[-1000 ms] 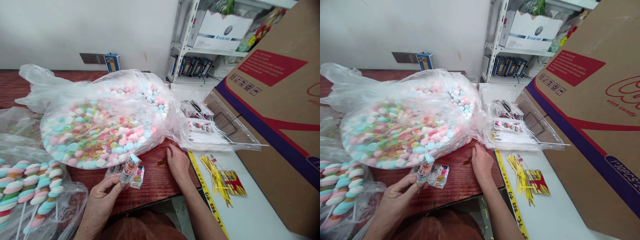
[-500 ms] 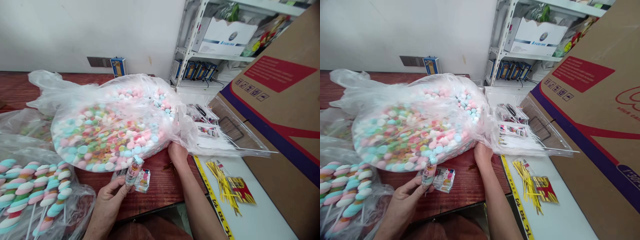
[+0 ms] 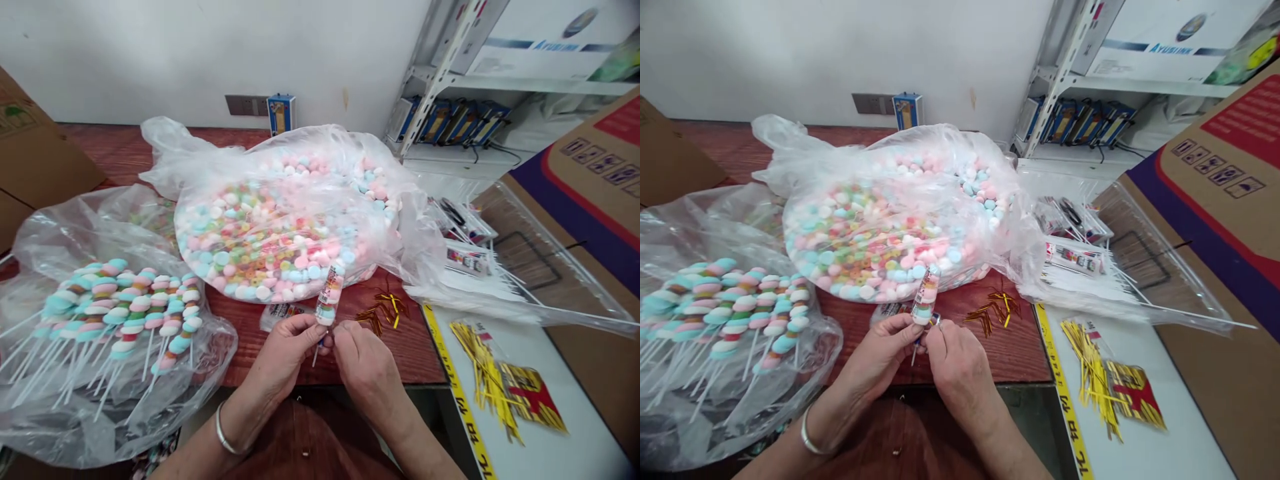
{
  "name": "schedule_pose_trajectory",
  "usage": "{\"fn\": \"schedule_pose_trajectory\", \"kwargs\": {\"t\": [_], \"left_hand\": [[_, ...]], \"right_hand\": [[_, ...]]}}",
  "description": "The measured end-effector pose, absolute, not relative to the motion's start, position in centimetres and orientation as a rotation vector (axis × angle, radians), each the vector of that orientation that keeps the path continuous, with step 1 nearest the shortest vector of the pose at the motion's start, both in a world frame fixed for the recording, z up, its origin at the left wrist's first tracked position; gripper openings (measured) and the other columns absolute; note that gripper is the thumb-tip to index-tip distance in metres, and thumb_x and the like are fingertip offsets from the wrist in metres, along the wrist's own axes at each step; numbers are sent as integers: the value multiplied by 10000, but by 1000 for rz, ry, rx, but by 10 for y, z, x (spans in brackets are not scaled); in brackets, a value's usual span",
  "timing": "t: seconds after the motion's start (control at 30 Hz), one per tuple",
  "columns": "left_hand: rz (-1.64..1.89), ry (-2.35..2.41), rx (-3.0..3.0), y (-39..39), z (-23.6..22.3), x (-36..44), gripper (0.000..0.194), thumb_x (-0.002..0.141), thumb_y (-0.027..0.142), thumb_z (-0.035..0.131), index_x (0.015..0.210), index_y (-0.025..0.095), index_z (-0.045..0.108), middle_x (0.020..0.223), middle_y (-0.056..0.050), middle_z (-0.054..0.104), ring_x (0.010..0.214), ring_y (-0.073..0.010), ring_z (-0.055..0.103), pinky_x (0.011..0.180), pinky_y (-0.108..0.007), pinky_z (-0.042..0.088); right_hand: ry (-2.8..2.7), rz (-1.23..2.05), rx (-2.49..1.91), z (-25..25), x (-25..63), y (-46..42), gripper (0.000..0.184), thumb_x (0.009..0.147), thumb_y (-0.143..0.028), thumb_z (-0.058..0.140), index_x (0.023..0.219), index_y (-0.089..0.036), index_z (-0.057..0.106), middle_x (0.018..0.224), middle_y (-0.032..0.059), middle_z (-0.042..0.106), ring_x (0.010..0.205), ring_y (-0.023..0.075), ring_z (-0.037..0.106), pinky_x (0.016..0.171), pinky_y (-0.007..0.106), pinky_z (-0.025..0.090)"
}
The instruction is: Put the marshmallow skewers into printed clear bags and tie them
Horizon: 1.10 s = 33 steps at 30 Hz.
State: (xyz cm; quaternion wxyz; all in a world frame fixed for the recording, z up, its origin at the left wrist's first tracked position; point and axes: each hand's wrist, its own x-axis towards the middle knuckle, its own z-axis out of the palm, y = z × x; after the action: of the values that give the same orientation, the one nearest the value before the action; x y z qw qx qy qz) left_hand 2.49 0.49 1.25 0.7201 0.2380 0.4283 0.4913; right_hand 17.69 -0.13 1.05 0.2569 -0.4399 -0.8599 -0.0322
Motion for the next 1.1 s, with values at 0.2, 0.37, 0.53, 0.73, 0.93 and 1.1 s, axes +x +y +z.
{"fn": "schedule_pose_trajectory", "kwargs": {"t": [0.2, 0.37, 0.53, 0.73, 0.93, 1.1], "left_hand": [[1102, 973, 494, 2, 16, 19, 280, 654, 369, 856, 724, 126, 737, 683, -37, 663, 651, -120, 560, 615, -230, 445], [1054, 973, 521, 1, 13, 19, 255, 669, 342, 853, 735, 121, 745, 659, -19, 636, 595, -89, 522, 597, -215, 430], [1147, 907, 473, 3, 12, 18, 233, 677, 305, 849, 778, 114, 763, 709, -38, 666, 622, -91, 545, 633, -220, 450], [1156, 880, 421, 4, 14, 17, 243, 657, 275, 860, 794, 95, 771, 716, -48, 674, 603, -84, 542, 622, -219, 451], [1171, 896, 424, 2, 12, 17, 237, 659, 283, 862, 766, 97, 762, 692, -41, 675, 594, -82, 540, 623, -217, 440], [1186, 933, 458, 0, 10, 16, 229, 669, 304, 856, 730, 110, 750, 640, -31, 653, 599, -98, 544, 638, -234, 433]], "right_hand": [[-2348, -123, -1155, 12, 177, 0, 271, 992, -132, 432, 759, -211, 545, 721, 46, 568, 674, 200, 465, 661, 332, 332], [-2404, 59, -1048, 14, 178, 0, 283, 991, -138, 423, 765, -209, 577, 710, 40, 591, 673, 202, 474, 658, 342, 327], [-1875, 968, -1164, 13, 182, -2, 128, 966, -261, 524, 995, -207, 637, 919, 52, 699, 838, 198, 610, 747, 305, 450], [-1433, 1460, -1121, 1, 179, -8, 211, 903, -378, 629, 828, -193, 699, 722, -7, 622, 672, 148, 532, 639, 256, 414], [-1254, 1384, -1207, -5, 176, -16, 185, 891, -381, 651, 946, -215, 712, 800, 9, 673, 679, 150, 558, 629, 254, 425], [-1524, 1128, -1217, 4, 178, -15, 129, 903, -276, 617, 835, -216, 709, 815, 24, 692, 781, 183, 622, 717, 270, 451]]}}
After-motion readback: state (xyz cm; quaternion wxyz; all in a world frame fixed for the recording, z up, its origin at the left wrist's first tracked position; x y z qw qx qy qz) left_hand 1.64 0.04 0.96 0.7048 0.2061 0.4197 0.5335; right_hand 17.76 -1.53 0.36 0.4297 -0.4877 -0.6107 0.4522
